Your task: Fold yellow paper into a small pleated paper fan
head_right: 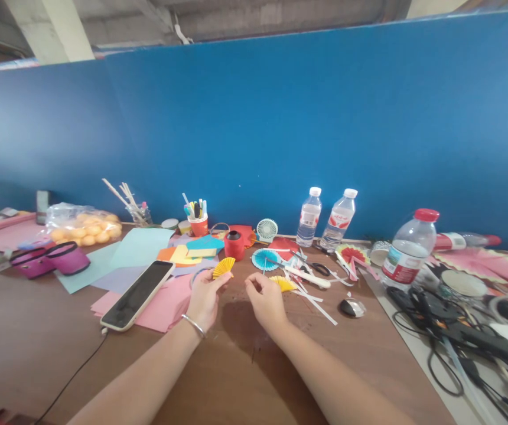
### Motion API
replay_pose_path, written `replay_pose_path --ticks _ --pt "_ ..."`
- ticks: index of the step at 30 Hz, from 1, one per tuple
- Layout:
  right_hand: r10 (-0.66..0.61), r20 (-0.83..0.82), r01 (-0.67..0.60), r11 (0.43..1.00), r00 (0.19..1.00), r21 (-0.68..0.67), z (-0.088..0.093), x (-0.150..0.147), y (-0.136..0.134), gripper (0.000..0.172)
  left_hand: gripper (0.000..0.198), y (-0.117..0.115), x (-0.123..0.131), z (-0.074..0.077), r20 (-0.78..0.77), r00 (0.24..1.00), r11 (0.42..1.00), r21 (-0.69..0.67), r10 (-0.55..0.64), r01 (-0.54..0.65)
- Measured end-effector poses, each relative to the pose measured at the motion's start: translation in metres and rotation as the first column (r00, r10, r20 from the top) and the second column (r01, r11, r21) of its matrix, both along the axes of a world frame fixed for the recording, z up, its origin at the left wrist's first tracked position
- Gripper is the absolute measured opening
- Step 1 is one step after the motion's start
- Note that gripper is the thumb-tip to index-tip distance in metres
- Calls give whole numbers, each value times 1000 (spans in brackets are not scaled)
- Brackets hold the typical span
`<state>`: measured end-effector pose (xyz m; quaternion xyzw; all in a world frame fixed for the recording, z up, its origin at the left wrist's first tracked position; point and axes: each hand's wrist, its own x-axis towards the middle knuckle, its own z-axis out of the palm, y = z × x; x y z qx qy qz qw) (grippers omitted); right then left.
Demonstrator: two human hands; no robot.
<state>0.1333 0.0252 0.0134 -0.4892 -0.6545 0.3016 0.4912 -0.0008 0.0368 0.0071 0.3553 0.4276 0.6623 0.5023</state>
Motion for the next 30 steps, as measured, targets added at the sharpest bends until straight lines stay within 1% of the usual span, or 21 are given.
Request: replay_pose_path --ticks 5,7,8,10,11,12,13,14,15,17,18,21,23,27,30 --pt "-30 -41 30 1000 999 -11 -2 2 3 16 20 3 -3 1 57 997 999 -25 45 -43" --pt "-47 7 47 999 999 -15 -4 4 7 19 20 4 -4 0 71 997 999 -35 43 -41" --pt "-59 58 59 998 997 13 -5 6 8 20 19 4 -4 0 77 996 999 -38 39 -36" --pt "-131 181 105 983 975 150 -8 8 11 16 18 4 -5 -1 90 996 999 -45 27 -23" --pt "-181 231 124 962 956 241 -8 8 11 16 18 4 -4 -1 99 995 999 -50 20 -15" --pt "-218 266 125 937 939 327 -9 8 10 21 18 2 -3 0 109 994 998 -56 11 -5" --pt "-227 288 101 914 930 393 -10 7 9 26 18 1 -1 0 121 993 998 -64 -1 9" --pt "-205 306 54 898 930 437 -11 6 7 28 19 -1 1 1 135 991 997 -72 -16 26" --pt "-162 323 -7 886 932 463 -12 5 6 27 20 -3 4 1 150 988 996 -81 -34 47" --pt "-90 350 -100 866 932 489 -13 2 2 19 21 -8 9 3 179 981 991 -98 -72 91" --pt "-83 353 -112 860 932 499 -14 1 1 16 21 -10 12 3 189 978 989 -103 -89 110" --pt "-113 333 -78 856 936 510 -15 -1 1 10 21 -14 18 4 236 964 982 -109 -126 155" --pt "-123 321 -62 858 939 510 -16 -1 2 8 21 -16 20 4 267 954 980 -105 -134 167" --pt "-121 323 -64 858 939 509 -18 0 5 11 20 -17 20 4 287 951 984 -93 -119 151" --pt "-124 307 -65 840 943 539 -20 0 6 11 19 -16 20 4 285 952 987 -80 -114 142"
